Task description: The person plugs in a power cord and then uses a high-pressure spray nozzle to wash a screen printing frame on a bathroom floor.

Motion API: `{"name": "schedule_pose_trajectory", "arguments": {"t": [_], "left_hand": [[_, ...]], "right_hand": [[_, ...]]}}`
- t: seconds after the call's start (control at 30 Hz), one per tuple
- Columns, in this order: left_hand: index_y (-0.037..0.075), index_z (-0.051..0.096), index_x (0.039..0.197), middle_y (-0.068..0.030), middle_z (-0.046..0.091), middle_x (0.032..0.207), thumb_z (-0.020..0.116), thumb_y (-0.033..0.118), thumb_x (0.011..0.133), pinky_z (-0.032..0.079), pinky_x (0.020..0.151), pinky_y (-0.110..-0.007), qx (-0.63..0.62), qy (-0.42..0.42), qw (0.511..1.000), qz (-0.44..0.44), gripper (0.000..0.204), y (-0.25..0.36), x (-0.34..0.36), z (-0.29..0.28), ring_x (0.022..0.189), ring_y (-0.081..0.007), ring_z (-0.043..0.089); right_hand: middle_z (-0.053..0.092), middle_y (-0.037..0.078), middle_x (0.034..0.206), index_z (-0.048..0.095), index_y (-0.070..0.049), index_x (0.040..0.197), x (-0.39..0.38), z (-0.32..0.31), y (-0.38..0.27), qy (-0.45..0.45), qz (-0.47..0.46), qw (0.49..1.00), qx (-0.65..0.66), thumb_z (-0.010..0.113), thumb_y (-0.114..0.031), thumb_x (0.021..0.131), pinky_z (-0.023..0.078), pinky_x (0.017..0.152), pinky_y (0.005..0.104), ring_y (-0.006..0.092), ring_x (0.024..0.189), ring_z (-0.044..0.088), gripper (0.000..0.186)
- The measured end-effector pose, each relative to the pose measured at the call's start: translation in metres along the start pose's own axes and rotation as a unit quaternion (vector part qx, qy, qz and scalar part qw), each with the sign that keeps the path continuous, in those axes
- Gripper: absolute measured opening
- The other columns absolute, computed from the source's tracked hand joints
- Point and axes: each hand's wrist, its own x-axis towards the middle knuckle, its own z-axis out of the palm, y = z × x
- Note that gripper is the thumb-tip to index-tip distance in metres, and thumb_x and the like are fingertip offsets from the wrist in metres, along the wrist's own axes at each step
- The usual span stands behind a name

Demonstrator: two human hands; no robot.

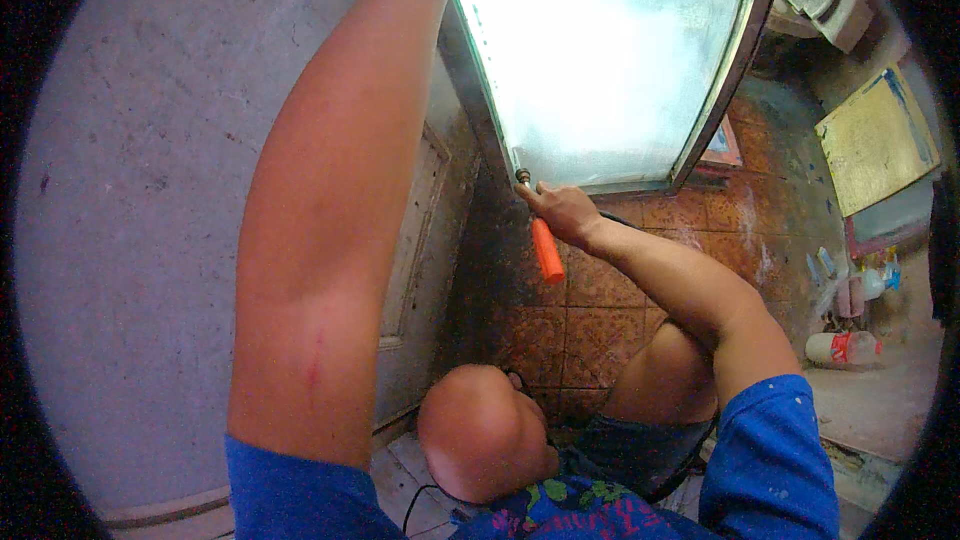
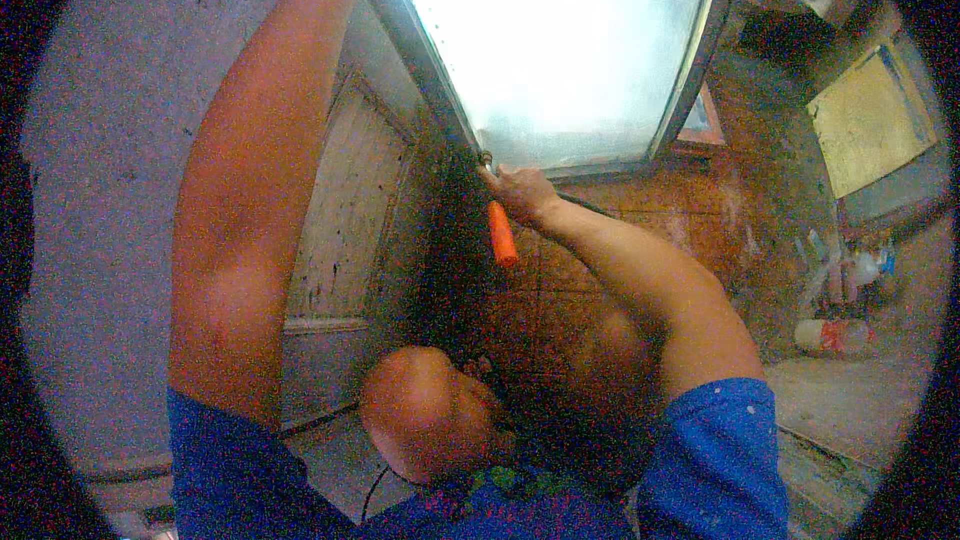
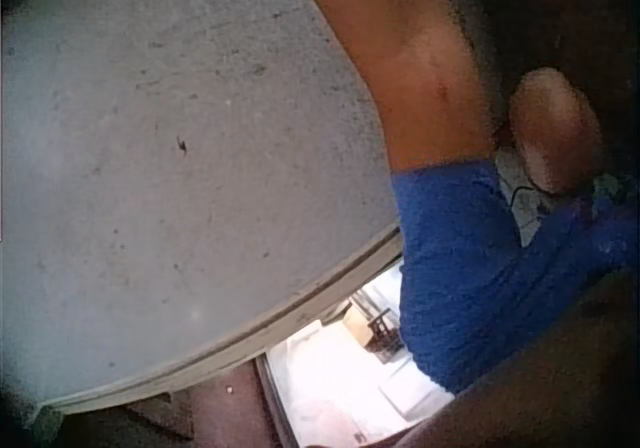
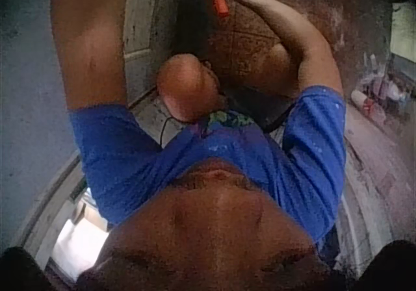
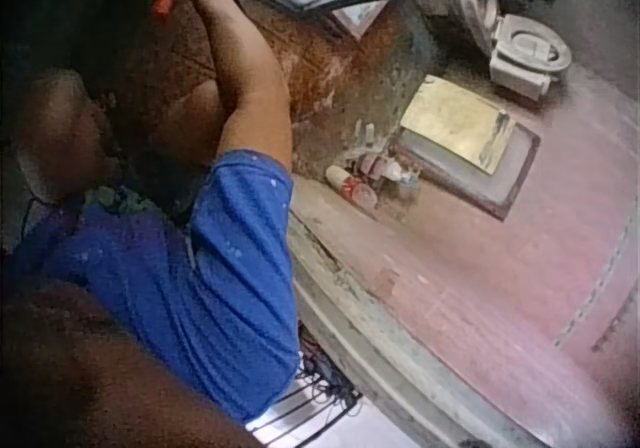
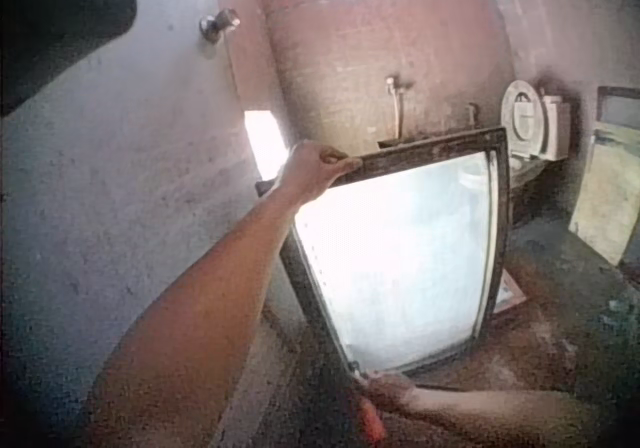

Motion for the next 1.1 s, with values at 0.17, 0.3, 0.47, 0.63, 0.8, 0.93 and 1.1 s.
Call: {"name": "schedule_pose_trajectory", "arguments": {"t": [0.17, 0.3, 0.47, 0.63, 0.8, 0.93, 1.1], "left_hand": [[0.004, 0.074, 0.100, -0.0153, 0.073, 0.093, 0.073, 0.047, 0.081, 0.055, 0.075, -0.036, 0.002, 0.005, 1.000, 0.010, 0.048, 0.000, 0.002, 0.001, 0.083, -0.0258, 0.071], [0.003, 0.074, 0.101, -0.0154, 0.073, 0.093, 0.074, 0.046, 0.080, 0.055, 0.074, -0.036, -0.014, 0.008, 1.000, -0.004, 0.048, 0.001, 0.000, 0.001, 0.081, -0.0252, 0.070], [0.003, 0.074, 0.101, -0.0152, 0.073, 0.092, 0.074, 0.046, 0.080, 0.055, 0.072, -0.035, -0.021, 0.000, 1.000, -0.022, 0.048, 0.002, -0.001, -0.003, 0.079, -0.0235, 0.070], [0.002, 0.074, 0.100, -0.0156, 0.073, 0.092, 0.074, 0.046, 0.080, 0.055, 0.072, -0.035, -0.025, 0.005, 1.000, 0.007, 0.048, 0.000, 0.002, -0.001, 0.079, -0.0234, 0.070], [0.001, 0.073, 0.100, -0.0164, 0.073, 0.092, 0.074, 0.045, 0.080, 0.054, 0.072, -0.036, -0.018, 0.008, 1.000, 0.009, 0.048, -0.001, 0.003, 0.000, 0.079, -0.0239, 0.070], [0.002, 0.073, 0.101, -0.0170, 0.073, 0.093, 0.074, 0.045, 0.081, 0.054, 0.072, -0.036, -0.026, -0.001, 1.000, -0.003, 0.048, 0.001, 0.004, 0.001, 0.079, -0.0243, 0.070], [0.004, 0.074, 0.101, -0.0156, 0.073, 0.092, 0.073, 0.046, 0.081, 0.054, 0.071, -0.035, -0.007, 0.001, 1.000, -0.005, 0.047, -0.006, 0.005, 0.004, 0.079, -0.0239, 0.070]], "right_hand": [[0.061, 0.014, 0.086, 0.042, -0.014, 0.135, 0.003, -0.003, 0.000, -0.017, 0.020, 1.000, 0.001, 0.055, -0.009, 0.088, 0.054, 0.057, 0.0435, 0.0326, 0.071, 0.067, 0.050], [0.062, 0.013, 0.085, 0.041, -0.014, 0.137, 0.007, -0.003, 0.000, -0.012, 0.029, 0.999, 0.005, 0.055, -0.009, 0.087, 0.054, 0.057, 0.0432, 0.0322, 0.070, 0.067, 0.052], [0.062, 0.014, 0.087, 0.039, -0.015, 0.140, 0.011, -0.001, 0.000, -0.018, 0.028, 0.999, 0.014, 0.056, -0.009, 0.087, 0.054, 0.057, 0.0433, 0.0319, 0.070, 0.066, 0.055], [0.063, 0.016, 0.090, 0.037, -0.015, 0.142, 0.004, 0.016, 0.004, -0.053, 0.003, 0.999, -0.001, 0.055, -0.010, 0.088, 0.054, 0.059, 0.0437, 0.0328, 0.073, 0.067, 0.058], [0.063, 0.017, 0.091, 0.034, -0.015, 0.144, 0.005, 0.019, 0.008, -0.053, 0.006, 0.999, 0.013, 0.054, -0.011, 0.089, 0.054, 0.060, 0.0441, 0.0329, 0.074, 0.067, 0.059], [0.063, 0.016, 0.090, 0.036, -0.014, 0.142, 0.004, 0.021, 0.010, -0.051, 0.008, 0.999, 0.012, 0.055, -0.011, 0.088, 0.054, 0.061, 0.0441, 0.0322, 0.073, 0.067, 0.057], [0.063, 0.014, 0.087, 0.038, -0.014, 0.140, 0.011, 0.012, 0.010, -0.058, 0.021, 0.998, 0.019, 0.055, -0.010, 0.088, 0.054, 0.059, 0.0437, 0.0316, 0.072, 0.066, 0.054]]}}
